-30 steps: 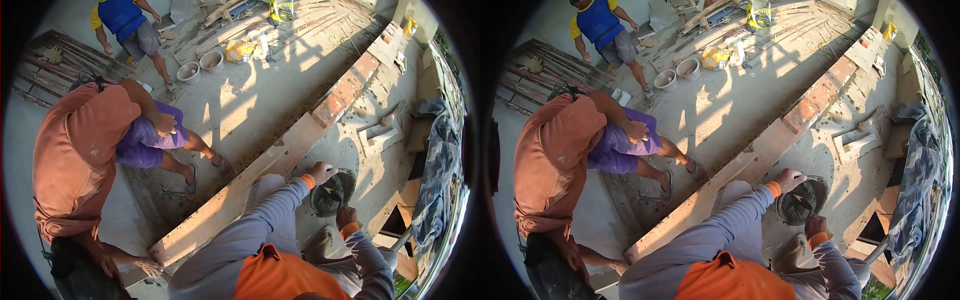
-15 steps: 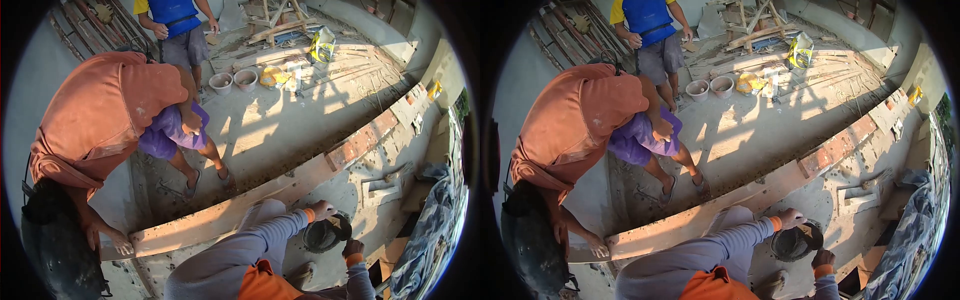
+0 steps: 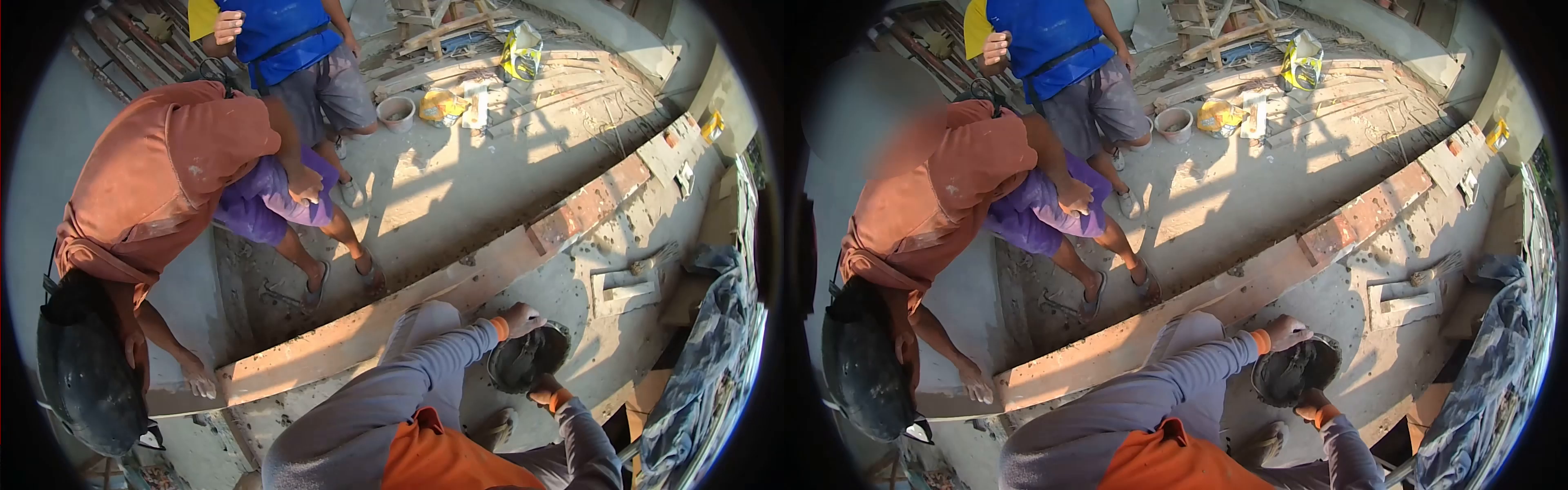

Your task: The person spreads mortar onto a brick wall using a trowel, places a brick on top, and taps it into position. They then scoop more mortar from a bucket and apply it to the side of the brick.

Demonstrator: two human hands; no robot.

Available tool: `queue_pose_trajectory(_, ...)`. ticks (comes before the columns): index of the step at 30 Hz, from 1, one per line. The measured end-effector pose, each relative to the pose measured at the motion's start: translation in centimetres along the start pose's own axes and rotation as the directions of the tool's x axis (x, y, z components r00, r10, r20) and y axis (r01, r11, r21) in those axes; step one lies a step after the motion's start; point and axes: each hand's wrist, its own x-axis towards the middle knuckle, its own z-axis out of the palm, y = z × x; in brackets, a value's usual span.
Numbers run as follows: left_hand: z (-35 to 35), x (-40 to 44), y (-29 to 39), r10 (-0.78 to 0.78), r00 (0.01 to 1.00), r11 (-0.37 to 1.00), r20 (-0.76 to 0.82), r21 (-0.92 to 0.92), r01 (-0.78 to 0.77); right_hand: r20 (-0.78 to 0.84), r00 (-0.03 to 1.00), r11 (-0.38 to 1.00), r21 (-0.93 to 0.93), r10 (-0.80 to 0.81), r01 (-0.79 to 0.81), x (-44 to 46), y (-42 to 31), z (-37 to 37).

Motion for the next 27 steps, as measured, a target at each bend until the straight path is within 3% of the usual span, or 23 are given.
queue_pose_trajectory(1, -0.4, 0.2, 0.6, -0.097, 0.990, 0.994, 0.103, 0.052, 0.092, -0.025, 0.999, 0.994, 0.104, -0.042, 0.044, -1.0, -1.3, 0.0)
queue_pose_trajectory(3, 0.9, 0.3, -0.9, -0.041, 0.999, 0.997, 0.035, -0.058, 0.043, 0.022, 0.992, 0.961, 0.250, -0.125, 0.116, -0.6, -0.4, 0.7)
queue_pose_trajectory(4, 0.7, 0.5, -0.9, -0.091, 0.993, 0.995, 0.077, -0.027, 0.094, 0.048, 0.944, 0.893, 0.344, -0.326, 0.291, 1.0, 2.2, 1.6)
queue_pose_trajectory(5, 0.9, 0.4, -0.4, -0.088, 0.996, 0.995, 0.019, -0.044, 0.089, 0.147, 0.975, 0.760, 0.649, -0.165, 0.031, 0.6, 2.0, 1.9)
queue_pose_trajectory(6, 0.3, 0.8, -0.2, -0.175, 0.976, 0.984, 0.128, 0.053, 0.170, 0.117, 0.990, 0.768, 0.640, -0.077, -0.016, -1.7, -0.9, 0.6)
queue_pose_trajectory(7, 0.1, 1.1, -0.7, -0.235, 0.952, 0.972, 0.195, 0.060, 0.227, 0.098, 0.995, 0.678, 0.729, 0.032, -0.094, -2.5, -2.6, 0.5)
queue_pose_trajectory(8, 0.4, 1.1, -0.6, -0.204, 0.969, 0.978, 0.140, -0.005, 0.207, 0.138, 0.990, 0.512, 0.848, 0.033, -0.135, -3.7, -4.0, -0.3)
queue_pose_trajectory(9, 0.2, 1.0, 0.7, -0.190, 0.978, 0.980, 0.089, -0.038, 0.194, 0.146, 0.989, 0.555, 0.825, -0.027, -0.106, -2.8, -3.2, -0.6)
queue_pose_trajectory(11, -0.1, 1.3, 0.1, -0.218, 0.973, 0.976, 0.080, 0.043, 0.216, 0.236, 0.956, 0.298, 0.938, -0.172, -0.177, -3.3, -1.2, -2.1)
queue_pose_trajectory(12, -0.5, 1.2, -1.1, -0.241, 0.967, 0.970, 0.078, 0.038, 0.238, 0.224, 0.960, 0.285, 0.943, -0.168, -0.171, -4.9, -1.4, -3.1)
queue_pose_trajectory(14, -0.1, 1.4, -1.6, -0.228, 0.973, 0.974, 0.047, 0.022, 0.227, 0.132, 0.982, 0.538, 0.842, -0.135, -0.040, -9.1, -2.3, -5.8)
queue_pose_trajectory(15, 0.2, 1.4, -1.5, -0.225, 0.974, 0.974, 0.040, 0.023, 0.224, 0.131, 0.982, 0.543, 0.839, -0.138, -0.036, -9.2, -2.0, -5.7)
queue_pose_trajectory(17, 0.3, 1.7, -1.3, -0.254, 0.964, 0.966, 0.076, 0.071, 0.249, -0.107, 0.993, 0.882, 0.463, -0.045, 0.090, -9.1, -1.4, -5.0)
queue_pose_trajectory(18, 0.3, 1.6, -1.2, -0.225, 0.972, 0.974, 0.063, 0.053, 0.221, -0.155, 0.987, 0.980, 0.184, -0.039, 0.068, -8.6, -1.4, -4.8)
queue_pose_trajectory(19, 0.7, 1.4, -1.1, -0.191, 0.981, 0.981, 0.029, 0.047, 0.190, -0.221, 0.972, 0.991, -0.122, -0.075, 0.048, -7.9, -1.2, -4.5)
queue_pose_trajectory(20, 1.1, 1.2, -0.8, -0.141, 0.990, 0.990, -0.023, 0.015, 0.141, -0.259, 0.965, 0.971, -0.237, -0.031, -0.032, -7.4, -1.2, -4.4)
queue_pose_trajectory(21, 1.0, 1.0, -0.5, -0.146, 0.989, 0.986, -0.037, 0.073, 0.149, -0.296, 0.951, 0.945, -0.328, -0.089, -0.013, -6.6, -0.6, -4.2)
queue_pose_trajectory(23, 1.0, 0.6, 1.3, -0.185, 0.979, 0.981, -0.080, 0.049, 0.189, -0.220, 0.961, 0.867, -0.497, -0.165, 0.035, -3.7, 1.5, -5.4)
queue_pose_trajectory(25, 1.1, 0.5, 2.0, -0.120, 0.981, 0.988, -0.152, 0.080, 0.133, -0.254, 0.918, 0.851, -0.506, -0.305, 0.143, -2.9, 1.7, -7.9)
queue_pose_trajectory(27, 1.6, 0.4, 0.4, -0.160, 0.972, 0.974, -0.174, 0.130, 0.183, -0.253, 0.899, 0.829, -0.529, -0.357, 0.181, -1.9, 1.5, -10.8)
